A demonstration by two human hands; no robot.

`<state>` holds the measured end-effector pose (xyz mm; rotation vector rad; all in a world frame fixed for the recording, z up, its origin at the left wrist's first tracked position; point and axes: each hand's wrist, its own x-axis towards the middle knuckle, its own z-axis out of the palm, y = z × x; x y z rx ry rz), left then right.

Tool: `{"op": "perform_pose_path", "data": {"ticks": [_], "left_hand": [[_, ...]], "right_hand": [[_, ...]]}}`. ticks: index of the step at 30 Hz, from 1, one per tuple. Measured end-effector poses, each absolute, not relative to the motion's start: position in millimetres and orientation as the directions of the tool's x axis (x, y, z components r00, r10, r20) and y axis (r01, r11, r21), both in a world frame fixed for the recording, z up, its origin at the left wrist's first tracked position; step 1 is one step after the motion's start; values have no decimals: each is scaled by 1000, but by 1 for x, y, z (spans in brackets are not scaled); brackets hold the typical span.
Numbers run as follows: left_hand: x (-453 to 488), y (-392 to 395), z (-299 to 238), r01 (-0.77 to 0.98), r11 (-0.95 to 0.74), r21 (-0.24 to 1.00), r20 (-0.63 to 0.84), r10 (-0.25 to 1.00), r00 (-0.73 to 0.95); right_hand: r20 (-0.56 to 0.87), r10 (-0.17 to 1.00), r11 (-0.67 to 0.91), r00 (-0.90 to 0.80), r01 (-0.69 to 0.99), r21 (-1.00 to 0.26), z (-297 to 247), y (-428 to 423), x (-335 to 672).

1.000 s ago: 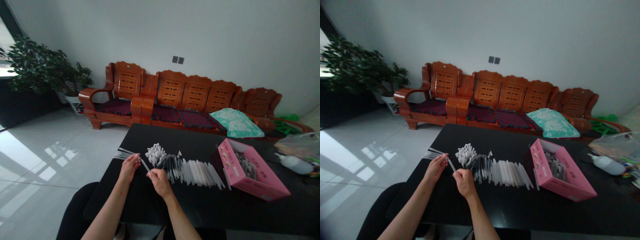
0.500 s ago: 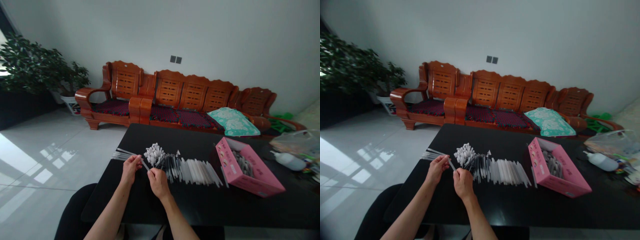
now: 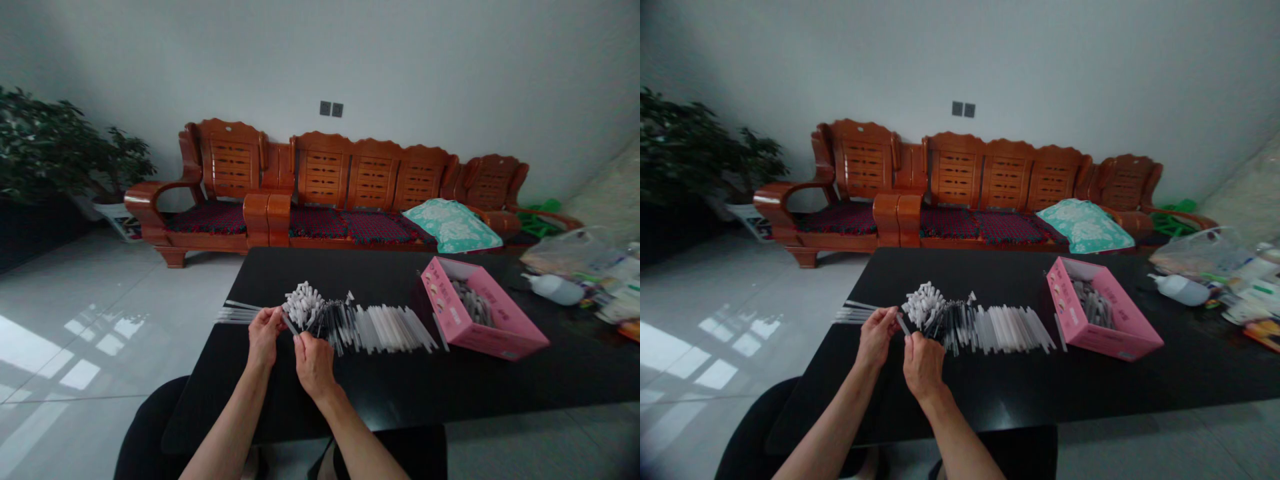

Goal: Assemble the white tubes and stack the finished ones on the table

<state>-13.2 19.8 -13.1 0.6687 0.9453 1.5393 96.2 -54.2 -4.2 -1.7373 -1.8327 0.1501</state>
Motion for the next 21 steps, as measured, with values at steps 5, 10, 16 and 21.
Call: {"op": "perform_pose_path", "data": {"ticks": [5, 10, 16, 21], "left_hand": [[-6, 19, -13, -516, -98, 851, -6, 981, -195], [-5, 21, -13, -578, -52, 815, -5, 995, -97], [-17, 22, -22, -487, 46, 872, -89, 994, -65], [-47, 23, -30, -323, 79, 943, -103, 993, -58]], "right_hand": [[347, 937, 120, 47, 889, -442, 2, -56, 97], [351, 935, 136, 50, 864, -485, 6, -56, 99], [289, 957, 116, 43, 851, -512, 2, -50, 106], [246, 969, 163, -25, 813, -559, 3, -43, 112]]}}
